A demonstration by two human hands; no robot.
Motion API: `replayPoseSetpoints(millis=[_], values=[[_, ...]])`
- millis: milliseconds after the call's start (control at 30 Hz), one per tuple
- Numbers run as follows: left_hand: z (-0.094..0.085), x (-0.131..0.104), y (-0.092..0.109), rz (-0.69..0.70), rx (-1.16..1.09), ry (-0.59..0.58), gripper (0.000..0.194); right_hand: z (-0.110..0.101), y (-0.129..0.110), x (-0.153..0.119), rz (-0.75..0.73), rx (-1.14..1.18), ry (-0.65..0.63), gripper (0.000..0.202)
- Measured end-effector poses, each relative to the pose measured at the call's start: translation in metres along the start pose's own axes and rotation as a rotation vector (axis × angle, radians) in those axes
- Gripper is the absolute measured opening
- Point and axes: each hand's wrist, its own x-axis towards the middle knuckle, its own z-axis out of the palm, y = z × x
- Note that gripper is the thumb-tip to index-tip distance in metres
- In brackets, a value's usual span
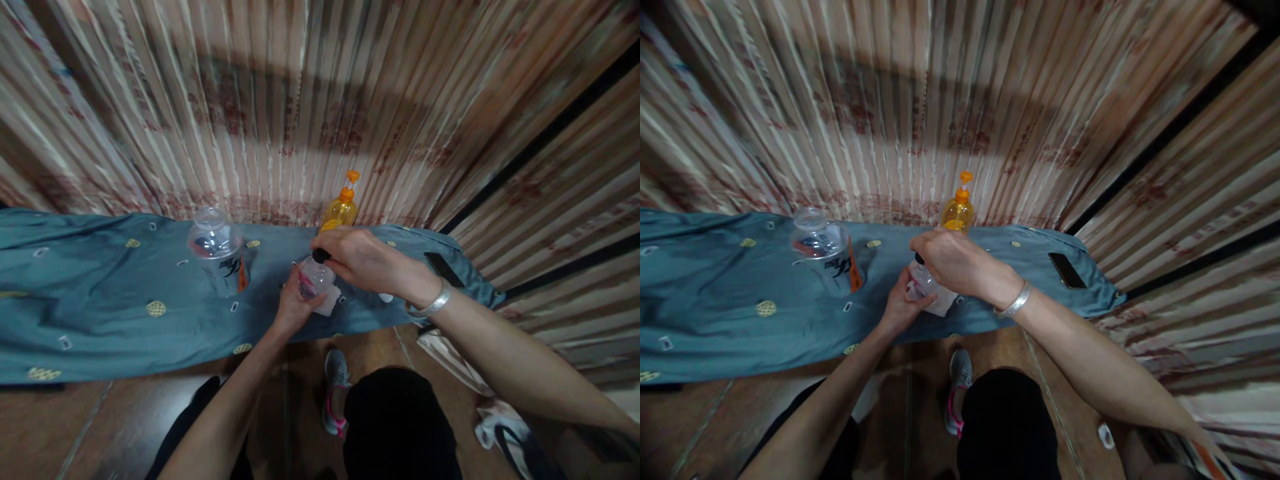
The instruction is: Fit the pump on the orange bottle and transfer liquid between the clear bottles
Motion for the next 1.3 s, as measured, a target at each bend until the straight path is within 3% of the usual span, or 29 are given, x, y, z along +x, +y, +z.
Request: replayPoseSetpoints(millis=[100, 500, 867, 967, 1033, 1200, 1300], values=[[-0.002, -0.001, 0.000, 0.010, 0.000, -0.005, 0.073, -0.003, -0.008, 0.005, -0.035, -0.114, -0.075, 0.016], [-0.005, -0.001, -0.002, 0.015, 0.000, -0.009, 0.073, -0.003, -0.015, 0.009, -0.136, -0.355, -0.166, 0.012], [-0.004, -0.003, -0.004, 0.000, 0.007, 0.002, 0.074, 0.005, -0.015, 0.011, -0.124, -0.488, -0.101, 0.026], [-0.004, -0.003, -0.001, -0.002, 0.009, -0.006, 0.071, 0.000, -0.017, 0.012, -0.190, -0.476, -0.174, 0.017], [-0.004, -0.003, 0.001, 0.000, 0.007, -0.014, 0.070, -0.001, -0.019, 0.012, -0.224, -0.514, -0.225, 0.023], [-0.005, -0.003, 0.002, -0.012, 0.009, -0.014, 0.075, 0.001, -0.017, 0.012, -0.132, -0.584, -0.227, 0.027], [-0.005, -0.003, 0.000, -0.017, 0.007, -0.009, 0.076, -0.001, -0.016, 0.011, -0.151, -0.544, -0.211, 0.024]])
